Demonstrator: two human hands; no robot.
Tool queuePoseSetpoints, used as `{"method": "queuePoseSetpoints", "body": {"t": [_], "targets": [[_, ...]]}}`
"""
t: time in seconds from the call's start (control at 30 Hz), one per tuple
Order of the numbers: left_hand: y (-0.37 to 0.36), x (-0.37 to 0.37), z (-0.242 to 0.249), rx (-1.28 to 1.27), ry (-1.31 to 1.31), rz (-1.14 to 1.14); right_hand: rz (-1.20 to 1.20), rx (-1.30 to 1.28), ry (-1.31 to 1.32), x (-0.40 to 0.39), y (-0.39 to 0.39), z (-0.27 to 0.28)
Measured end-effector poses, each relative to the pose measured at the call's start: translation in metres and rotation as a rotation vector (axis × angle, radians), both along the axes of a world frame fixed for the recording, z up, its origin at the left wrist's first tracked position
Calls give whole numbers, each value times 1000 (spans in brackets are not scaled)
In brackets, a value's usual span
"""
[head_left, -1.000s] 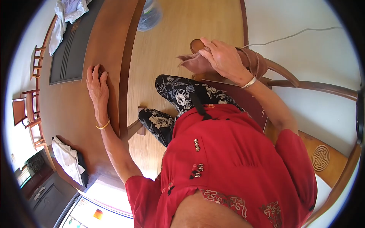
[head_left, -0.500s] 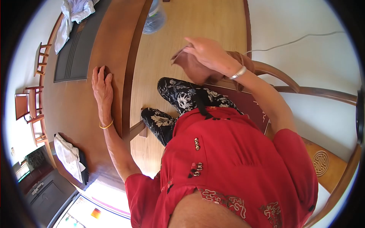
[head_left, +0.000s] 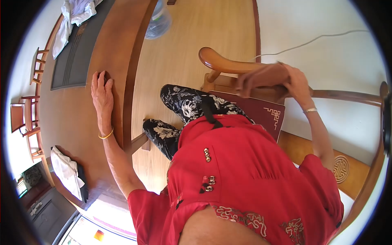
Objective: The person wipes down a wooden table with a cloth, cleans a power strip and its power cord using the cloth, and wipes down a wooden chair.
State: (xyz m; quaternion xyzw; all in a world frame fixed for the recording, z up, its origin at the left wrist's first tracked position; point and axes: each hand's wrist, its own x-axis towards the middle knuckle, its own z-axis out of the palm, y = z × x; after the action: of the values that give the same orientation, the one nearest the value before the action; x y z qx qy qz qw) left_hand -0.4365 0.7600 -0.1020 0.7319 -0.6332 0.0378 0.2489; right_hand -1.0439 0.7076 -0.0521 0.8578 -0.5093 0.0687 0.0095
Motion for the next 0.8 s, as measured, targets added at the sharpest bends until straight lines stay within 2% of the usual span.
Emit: {"method": "queuePoseSetpoints", "body": {"t": [0.07,0.2,0.27,0.33,0.37,0.4,0.47,0.57,0.6,0.67,0.7,0.73,0.8], "targets": [[0,0,1,6,10,-22,-135,10,30,-40,15,6],[-1,11,-7,-2,-18,-27,-182,-81,66,-87,38,3],[-1,13,-11,13,-8,-24,-177,-154,-37,-92,42,3],[0,12,-10,-5,12,-34,-375,-245,-276,-88,48,3],[1,11,-9,4,9,-23,-573,-189,-359,-71,54,21],[1,10,-8,17,6,-14,-585,-212,-358,-66,56,28],[1,8,-6,29,27,-7,-787,-474,-757,-65,63,44],[3,11,-9,37,36,3,-844,-844,-914,-78,69,92],[1,13,-9,35,21,-9,-607,-1048,-1098,-126,69,96],[-1,15,-9,31,17,-22,-723,-1318,-963,-62,83,194],[1,18,-10,42,10,-14,-596,-1484,-1076,-59,80,207],[3,17,-10,42,11,-7,-591,-1480,-1080,-58,76,207],[1,18,-8,53,22,-12,-682,-1590,-881,-58,63,195]]}}
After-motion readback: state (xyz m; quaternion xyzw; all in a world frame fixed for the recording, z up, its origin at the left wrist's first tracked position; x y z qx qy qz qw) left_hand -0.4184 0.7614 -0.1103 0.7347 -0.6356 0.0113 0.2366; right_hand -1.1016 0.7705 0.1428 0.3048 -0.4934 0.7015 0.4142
